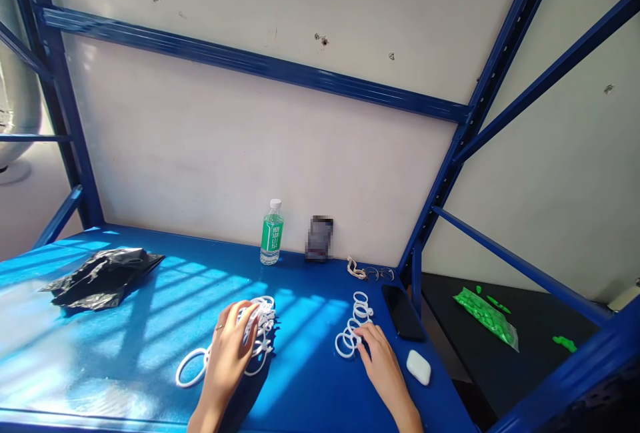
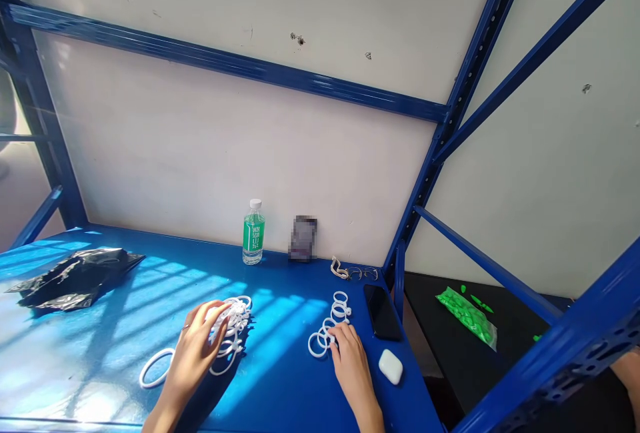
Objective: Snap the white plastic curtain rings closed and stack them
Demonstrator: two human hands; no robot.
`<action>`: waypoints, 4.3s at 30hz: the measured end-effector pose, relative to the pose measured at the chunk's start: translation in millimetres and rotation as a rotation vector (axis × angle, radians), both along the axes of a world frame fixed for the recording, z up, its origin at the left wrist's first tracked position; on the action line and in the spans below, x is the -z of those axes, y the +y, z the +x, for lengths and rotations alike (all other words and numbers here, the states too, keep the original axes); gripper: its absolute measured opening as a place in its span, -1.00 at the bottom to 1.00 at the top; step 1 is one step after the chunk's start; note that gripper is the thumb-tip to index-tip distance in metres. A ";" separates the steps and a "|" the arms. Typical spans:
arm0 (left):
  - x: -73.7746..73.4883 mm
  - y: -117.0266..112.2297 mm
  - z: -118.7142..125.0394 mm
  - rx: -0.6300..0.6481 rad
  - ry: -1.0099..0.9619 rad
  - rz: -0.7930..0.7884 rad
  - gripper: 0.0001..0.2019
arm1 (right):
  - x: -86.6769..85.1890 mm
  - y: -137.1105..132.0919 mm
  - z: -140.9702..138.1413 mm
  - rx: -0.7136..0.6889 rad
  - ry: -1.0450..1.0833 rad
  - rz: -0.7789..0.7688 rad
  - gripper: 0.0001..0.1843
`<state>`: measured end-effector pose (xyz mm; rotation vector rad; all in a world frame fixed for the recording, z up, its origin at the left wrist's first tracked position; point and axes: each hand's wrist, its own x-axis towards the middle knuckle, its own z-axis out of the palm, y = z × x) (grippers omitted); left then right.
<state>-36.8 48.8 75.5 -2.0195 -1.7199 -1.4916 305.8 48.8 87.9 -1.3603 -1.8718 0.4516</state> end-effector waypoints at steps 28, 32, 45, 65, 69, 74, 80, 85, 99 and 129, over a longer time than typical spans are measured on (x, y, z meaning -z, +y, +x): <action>-5.2 -28.4 130.3 0.970 -1.368 -0.750 -0.49 | 7.1 -24.8 -82.2 -0.297 1.473 -0.772 -0.51; -8.7 -29.3 125.8 0.891 -1.390 -0.716 -0.46 | -0.3 -25.6 -84.3 -0.385 1.523 -0.779 -0.53; -23.3 -11.6 36.0 0.080 -0.111 0.038 -0.71 | 0.0 -6.8 -23.2 0.147 0.098 0.039 -0.68; -15.5 -32.4 102.4 0.363 -0.320 -0.138 -0.87 | -2.0 -22.8 -61.8 -0.008 0.174 0.050 -0.71; -14.9 -37.1 113.7 0.514 -0.461 -0.296 -0.74 | -4.4 -28.9 -68.5 -0.061 0.283 0.012 -0.69; -16.8 -35.3 109.3 0.818 -0.824 -0.634 -0.55 | -15.8 -32.9 -64.7 -0.340 0.635 -0.483 -0.45; -15.9 -38.3 118.1 1.168 -1.221 -0.865 -0.49 | 5.8 -34.2 -74.1 -0.640 1.131 -0.813 -0.22; -24.4 -42.2 123.4 1.159 -1.433 -0.936 -0.48 | 20.4 -31.1 -83.1 -0.796 1.254 -0.838 -0.10; -8.4 -14.1 27.9 0.314 -0.387 -0.236 -0.65 | -6.0 -6.6 -18.4 0.003 0.234 -0.067 -0.70; -3.9 -23.7 51.3 0.373 -0.059 -0.090 -0.78 | -25.2 -27.3 -54.8 -0.183 0.240 -0.202 -0.71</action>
